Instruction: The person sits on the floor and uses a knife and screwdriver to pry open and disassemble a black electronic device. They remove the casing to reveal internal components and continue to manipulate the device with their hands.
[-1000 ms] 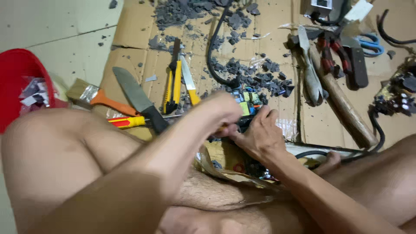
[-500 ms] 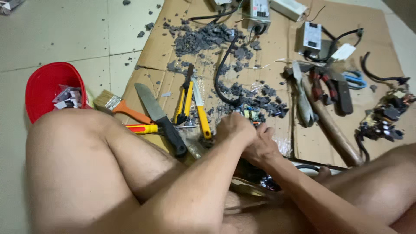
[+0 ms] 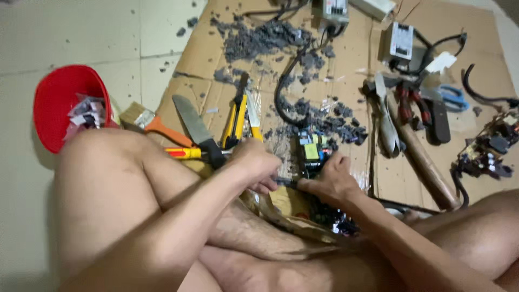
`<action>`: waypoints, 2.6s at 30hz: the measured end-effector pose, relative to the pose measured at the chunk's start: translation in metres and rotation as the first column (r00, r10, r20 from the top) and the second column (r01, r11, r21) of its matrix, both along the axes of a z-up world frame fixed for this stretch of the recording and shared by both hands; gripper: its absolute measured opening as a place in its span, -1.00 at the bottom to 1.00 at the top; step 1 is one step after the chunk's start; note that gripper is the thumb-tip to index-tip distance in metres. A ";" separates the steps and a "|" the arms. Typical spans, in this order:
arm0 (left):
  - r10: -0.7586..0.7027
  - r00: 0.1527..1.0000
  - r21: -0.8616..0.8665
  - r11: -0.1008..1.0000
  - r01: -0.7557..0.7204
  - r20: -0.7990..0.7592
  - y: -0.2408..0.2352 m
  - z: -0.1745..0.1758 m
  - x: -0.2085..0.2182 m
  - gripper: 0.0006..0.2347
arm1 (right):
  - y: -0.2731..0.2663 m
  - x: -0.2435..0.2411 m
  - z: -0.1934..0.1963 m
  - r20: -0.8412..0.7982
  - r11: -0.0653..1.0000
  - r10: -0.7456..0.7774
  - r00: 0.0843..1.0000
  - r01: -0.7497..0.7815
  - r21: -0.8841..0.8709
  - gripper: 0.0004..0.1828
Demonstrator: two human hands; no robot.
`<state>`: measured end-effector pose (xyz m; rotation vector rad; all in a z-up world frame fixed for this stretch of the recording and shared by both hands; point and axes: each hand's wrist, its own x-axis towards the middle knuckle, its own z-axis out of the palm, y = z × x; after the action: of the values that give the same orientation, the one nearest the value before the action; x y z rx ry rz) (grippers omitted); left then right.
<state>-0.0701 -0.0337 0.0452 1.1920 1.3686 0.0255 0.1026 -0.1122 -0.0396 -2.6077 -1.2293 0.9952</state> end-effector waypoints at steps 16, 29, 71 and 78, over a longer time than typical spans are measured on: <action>-0.327 0.914 0.159 0.916 0.369 -0.241 -0.005 0.008 0.020 -0.68 | 0.003 -0.009 0.005 0.053 1.000 0.010 0.999 -0.010 0.000 -0.09; -0.321 0.935 0.221 0.911 0.348 -0.151 -0.052 0.002 0.033 -0.72 | 0.003 -0.005 -0.017 0.132 0.996 0.080 0.988 -0.074 -0.049 -0.18; -0.195 0.977 0.277 0.937 0.210 -0.082 -0.043 0.008 0.019 -0.69 | -0.008 0.000 0.066 -0.367 0.982 -0.158 0.917 0.184 0.036 -0.03; -0.259 0.957 0.309 0.906 0.288 -0.131 -0.043 0.007 0.025 -0.66 | -0.009 0.012 0.060 -0.442 0.953 -0.252 0.861 0.300 0.042 -0.03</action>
<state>-0.0448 -0.0772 0.0527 1.6754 1.2918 -0.0002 0.1147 -0.1217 0.0205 -2.2203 -0.7529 1.3076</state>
